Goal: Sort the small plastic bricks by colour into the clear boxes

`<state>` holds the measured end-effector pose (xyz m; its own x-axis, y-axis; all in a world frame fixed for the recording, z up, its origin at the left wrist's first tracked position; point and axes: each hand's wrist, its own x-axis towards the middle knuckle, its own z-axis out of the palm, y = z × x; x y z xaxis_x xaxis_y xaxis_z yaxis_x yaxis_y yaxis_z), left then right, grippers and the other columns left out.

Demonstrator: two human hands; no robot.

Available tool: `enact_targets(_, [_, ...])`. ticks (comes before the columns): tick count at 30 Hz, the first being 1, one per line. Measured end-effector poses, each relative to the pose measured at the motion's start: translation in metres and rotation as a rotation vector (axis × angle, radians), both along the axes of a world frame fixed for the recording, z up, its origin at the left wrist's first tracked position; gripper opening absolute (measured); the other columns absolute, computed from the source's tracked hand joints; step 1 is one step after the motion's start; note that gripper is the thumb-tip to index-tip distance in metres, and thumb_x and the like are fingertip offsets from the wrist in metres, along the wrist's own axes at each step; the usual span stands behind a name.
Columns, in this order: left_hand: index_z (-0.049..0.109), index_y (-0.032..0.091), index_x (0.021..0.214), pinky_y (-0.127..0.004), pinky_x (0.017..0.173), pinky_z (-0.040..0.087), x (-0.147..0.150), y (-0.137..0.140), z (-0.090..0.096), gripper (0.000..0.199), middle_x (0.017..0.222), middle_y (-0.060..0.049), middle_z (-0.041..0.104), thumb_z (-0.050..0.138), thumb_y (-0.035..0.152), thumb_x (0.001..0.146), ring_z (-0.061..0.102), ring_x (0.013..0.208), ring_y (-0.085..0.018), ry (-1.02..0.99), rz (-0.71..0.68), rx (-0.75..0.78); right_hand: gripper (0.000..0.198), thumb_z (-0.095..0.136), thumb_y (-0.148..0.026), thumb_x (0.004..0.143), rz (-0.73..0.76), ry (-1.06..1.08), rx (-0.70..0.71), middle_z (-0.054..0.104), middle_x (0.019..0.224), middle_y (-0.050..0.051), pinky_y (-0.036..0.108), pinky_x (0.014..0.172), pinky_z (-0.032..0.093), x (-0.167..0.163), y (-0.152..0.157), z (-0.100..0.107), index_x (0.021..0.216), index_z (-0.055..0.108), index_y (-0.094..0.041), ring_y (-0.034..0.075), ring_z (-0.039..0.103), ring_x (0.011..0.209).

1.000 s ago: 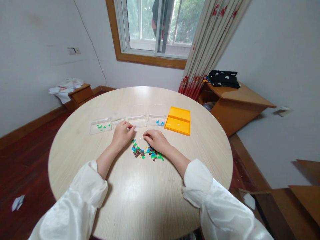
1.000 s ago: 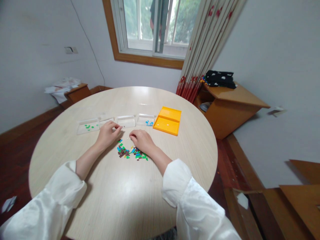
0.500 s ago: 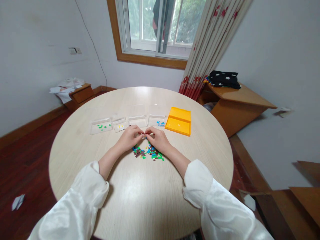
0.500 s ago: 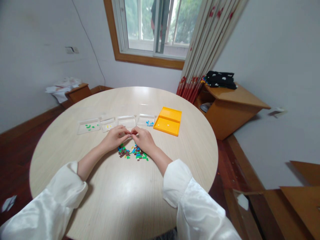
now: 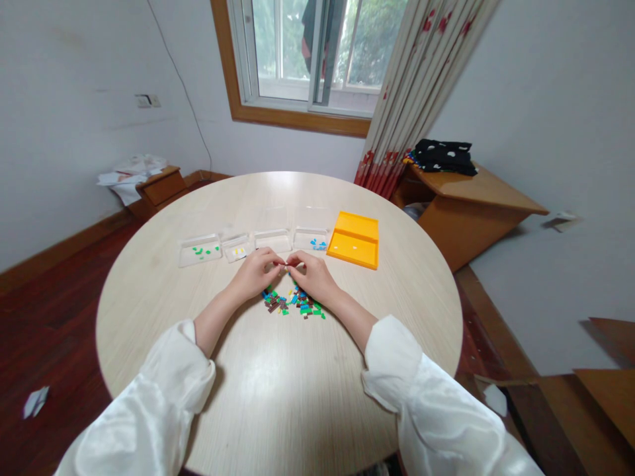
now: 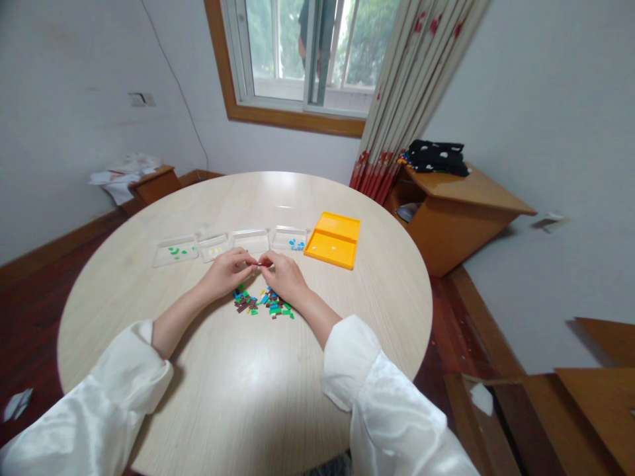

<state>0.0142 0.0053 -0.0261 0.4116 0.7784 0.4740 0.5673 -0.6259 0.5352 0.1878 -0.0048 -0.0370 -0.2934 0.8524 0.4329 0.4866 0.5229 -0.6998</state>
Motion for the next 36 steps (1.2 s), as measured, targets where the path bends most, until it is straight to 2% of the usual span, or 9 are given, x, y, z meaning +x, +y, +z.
enact_targets(4, [0.069,0.018,0.078,-0.028,0.068,0.046,-0.002,0.002,-0.002,0.013,0.075,-0.003,0.062,0.057,0.021,0.080,0.057,0.071,-0.015,-0.030,0.044,0.004,0.010,0.055,-0.014,0.080,-0.039,-0.026,0.027,0.064,0.080,0.001,0.027,0.073,0.047,0.000,0.002,-0.002,0.087,0.060,-0.019,0.014,0.060,0.077])
enact_targets(8, [0.069,0.018,0.077,-0.030,0.072,0.046,-0.009,0.009,-0.004,0.015,0.077,-0.004,0.064,0.055,0.021,0.080,0.059,0.077,-0.018,-0.064,0.195,0.047,0.014,0.054,-0.011,0.079,-0.033,-0.053,0.085,0.064,0.082,0.002,0.029,0.077,0.047,0.000,0.002,-0.002,0.089,0.061,-0.018,0.015,0.059,0.079])
enact_targets(13, [0.069,0.017,0.077,-0.033,0.076,0.046,-0.017,0.018,-0.007,0.016,0.078,-0.005,0.065,0.054,0.020,0.079,0.060,0.079,-0.020,-0.043,0.435,0.140,0.020,0.051,-0.004,0.079,0.134,-0.144,0.193,0.065,0.087,0.005,0.031,0.083,0.046,-0.005,-0.005,0.003,0.085,0.066,-0.017,0.017,0.057,0.087])
enact_targets(21, [0.072,0.017,0.086,-0.042,0.081,0.039,-0.019,0.019,-0.003,0.021,0.087,-0.010,0.067,0.053,0.026,0.084,0.059,0.091,-0.029,0.198,0.650,0.137,0.033,0.050,0.003,0.076,0.341,-0.299,0.207,0.064,0.098,0.007,0.030,0.086,0.046,-0.016,-0.017,0.002,0.092,0.071,-0.017,0.017,0.055,0.094])
enact_targets(26, [0.072,0.018,0.087,-0.044,0.081,0.037,-0.018,0.020,-0.002,0.023,0.089,-0.011,0.066,0.051,0.027,0.086,0.057,0.093,-0.030,0.254,0.660,0.113,0.030,0.050,0.001,0.079,0.353,-0.367,0.174,0.066,0.097,0.009,0.031,0.086,0.045,-0.018,-0.019,0.004,0.094,0.071,-0.014,0.018,0.055,0.094])
enact_targets(36, [0.071,0.019,0.082,-0.047,0.081,0.036,-0.019,0.024,-0.007,0.023,0.084,-0.011,0.064,0.050,0.026,0.085,0.055,0.091,-0.032,0.199,0.602,0.139,0.023,0.051,-0.003,0.081,0.359,-0.416,0.150,0.069,0.092,0.008,0.032,0.084,0.043,-0.018,-0.022,0.012,0.092,0.069,-0.014,0.018,0.057,0.089])
